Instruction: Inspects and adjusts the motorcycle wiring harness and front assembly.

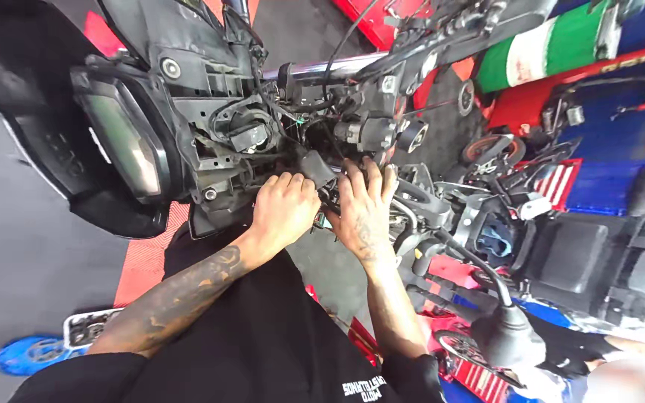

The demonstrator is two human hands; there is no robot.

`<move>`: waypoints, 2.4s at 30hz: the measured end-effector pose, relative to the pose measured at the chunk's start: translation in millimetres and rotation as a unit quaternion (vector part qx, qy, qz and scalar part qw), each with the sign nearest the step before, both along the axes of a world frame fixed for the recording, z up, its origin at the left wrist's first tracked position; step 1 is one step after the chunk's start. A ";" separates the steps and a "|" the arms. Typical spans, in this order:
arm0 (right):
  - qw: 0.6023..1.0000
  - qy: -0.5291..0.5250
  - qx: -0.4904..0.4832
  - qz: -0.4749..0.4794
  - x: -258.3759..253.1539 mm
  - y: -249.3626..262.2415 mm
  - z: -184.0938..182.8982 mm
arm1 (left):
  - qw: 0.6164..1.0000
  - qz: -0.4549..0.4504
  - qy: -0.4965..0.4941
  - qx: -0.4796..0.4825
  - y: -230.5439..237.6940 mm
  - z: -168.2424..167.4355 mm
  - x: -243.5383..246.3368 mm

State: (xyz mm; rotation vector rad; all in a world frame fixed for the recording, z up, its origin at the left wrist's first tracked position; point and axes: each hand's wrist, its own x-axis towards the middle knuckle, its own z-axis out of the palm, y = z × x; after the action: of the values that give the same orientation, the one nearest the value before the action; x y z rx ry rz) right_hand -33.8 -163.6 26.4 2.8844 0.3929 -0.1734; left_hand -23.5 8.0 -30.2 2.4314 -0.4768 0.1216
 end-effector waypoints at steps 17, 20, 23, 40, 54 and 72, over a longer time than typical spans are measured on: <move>0.987 0.091 0.118 0.059 12.4 -6.8 13.1 | 0.996 -0.044 -0.070 -0.029 4.1 -4.3 6.5; 0.979 0.031 0.199 0.032 5.4 -8.1 13.0 | 0.996 -0.040 -0.070 -0.024 6.4 -5.9 4.4; 0.971 -0.063 0.229 0.018 -5.0 1.7 2.3 | 0.996 -0.049 -0.069 -0.030 6.6 -8.0 3.8; 0.965 -0.072 0.253 0.011 15.2 0.3 -1.7 | 0.990 -0.124 -0.072 -0.009 3.7 -13.1 6.2; 0.772 0.189 0.592 -0.129 -101.1 17.7 -29.9 | 0.975 -0.103 0.185 -0.060 57.1 16.9 52.2; 0.314 0.258 0.582 -0.705 -235.6 -5.5 -216.1 | 0.954 -0.153 0.194 0.170 9.9 39.2 100.5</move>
State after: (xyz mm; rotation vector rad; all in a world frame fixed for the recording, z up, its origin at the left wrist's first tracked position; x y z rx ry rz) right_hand -269.4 -169.1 -189.7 2.5568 -3.3139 -1.5429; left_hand 77.0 17.9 9.0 2.5815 -0.7305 -0.6050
